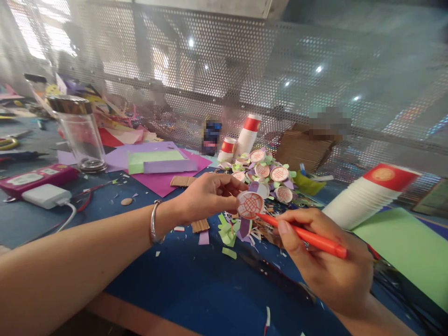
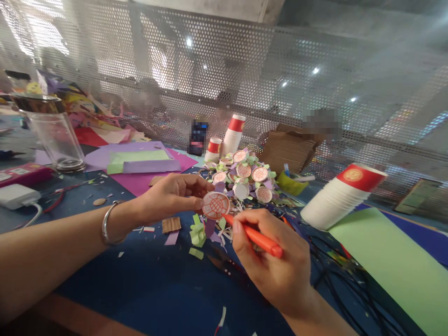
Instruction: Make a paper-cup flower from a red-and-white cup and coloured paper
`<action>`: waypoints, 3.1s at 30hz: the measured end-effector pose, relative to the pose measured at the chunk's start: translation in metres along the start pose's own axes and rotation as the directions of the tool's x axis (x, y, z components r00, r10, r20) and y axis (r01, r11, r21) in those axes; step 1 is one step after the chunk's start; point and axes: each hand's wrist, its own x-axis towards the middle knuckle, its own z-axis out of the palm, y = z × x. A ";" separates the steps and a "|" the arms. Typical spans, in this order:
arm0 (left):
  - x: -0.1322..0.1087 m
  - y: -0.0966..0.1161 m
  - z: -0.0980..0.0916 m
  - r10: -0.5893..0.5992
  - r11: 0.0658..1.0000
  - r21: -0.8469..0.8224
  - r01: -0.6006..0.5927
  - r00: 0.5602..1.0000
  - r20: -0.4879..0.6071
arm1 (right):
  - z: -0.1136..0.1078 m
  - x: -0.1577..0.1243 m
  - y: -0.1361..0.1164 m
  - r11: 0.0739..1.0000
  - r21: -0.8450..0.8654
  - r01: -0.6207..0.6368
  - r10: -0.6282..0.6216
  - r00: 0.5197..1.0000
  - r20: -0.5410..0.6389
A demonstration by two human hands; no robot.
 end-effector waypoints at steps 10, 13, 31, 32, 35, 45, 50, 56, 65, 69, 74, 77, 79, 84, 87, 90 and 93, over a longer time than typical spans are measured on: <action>0.000 0.002 0.001 -0.011 1.000 -0.012 0.011 1.000 -0.017 | -0.001 0.000 0.001 1.000 -0.008 -0.004 0.004 1.000 -0.008; 0.000 0.001 0.000 -0.002 1.000 -0.007 0.002 1.000 0.001 | -0.002 0.000 0.002 1.000 -0.016 0.006 -0.005 1.000 0.010; 0.000 0.000 -0.002 0.000 1.000 -0.018 0.000 1.000 0.018 | 0.000 0.001 0.002 1.000 -0.010 -0.002 0.002 1.000 0.006; 0.000 0.000 -0.002 -0.004 1.000 -0.023 0.004 1.000 0.020 | -0.001 0.001 0.001 1.000 -0.015 -0.002 0.003 1.000 0.008; 0.000 0.000 -0.001 -0.017 0.999 -0.033 0.017 1.000 0.018 | -0.001 0.001 0.001 1.000 -0.017 0.000 0.000 1.000 -0.003; 0.000 -0.003 -0.003 -0.021 0.998 0.054 0.019 0.999 0.037 | 0.000 0.000 0.004 1.000 0.005 -0.013 0.013 1.000 0.016; 0.000 -0.004 -0.003 -0.018 0.997 0.072 0.014 0.999 0.046 | 0.000 0.000 0.003 1.000 -0.015 -0.012 0.012 1.000 0.007; 0.000 -0.006 -0.003 -0.003 0.999 0.051 -0.001 0.997 0.073 | -0.001 0.001 0.000 1.000 -0.009 -0.001 0.001 1.000 0.003; 0.000 -0.007 -0.004 -0.010 0.999 0.049 0.006 0.995 0.096 | 0.001 0.001 0.001 1.000 -0.014 0.006 -0.006 1.000 -0.010; -0.001 -0.006 -0.004 -0.026 0.997 0.079 0.018 0.995 0.097 | 0.001 0.001 0.002 1.000 -0.011 0.003 -0.003 1.000 -0.006; -0.001 -0.006 -0.004 -0.031 0.998 0.066 0.025 0.994 0.100 | 0.000 0.000 0.002 1.000 -0.004 0.000 0.000 1.000 -0.007; 0.000 -0.006 -0.004 -0.030 0.997 0.076 0.022 0.994 0.106 | 0.000 0.000 0.002 1.000 0.003 -0.009 0.009 1.000 0.001; 0.000 -0.006 -0.004 -0.033 0.997 0.078 0.025 0.994 0.103 | -0.001 0.000 0.001 1.000 -0.003 -0.007 0.007 1.000 -0.001; 0.000 -0.004 -0.004 -0.047 0.994 0.099 0.041 0.997 0.058 | 0.000 0.000 0.002 1.000 0.008 -0.011 0.011 1.000 0.010; 0.000 -0.003 -0.004 -0.045 0.994 0.101 0.039 0.997 0.057 | 0.000 -0.001 0.003 1.000 0.019 -0.021 0.021 1.000 0.013; 0.000 -0.004 -0.004 -0.036 0.994 0.107 0.030 0.998 0.057 | 0.001 -0.001 0.003 1.000 0.010 -0.013 0.013 1.000 0.011; 0.001 -0.006 -0.005 -0.025 0.992 0.121 0.019 0.998 0.053 | 0.000 -0.001 0.003 1.000 0.010 -0.012 0.012 1.000 0.017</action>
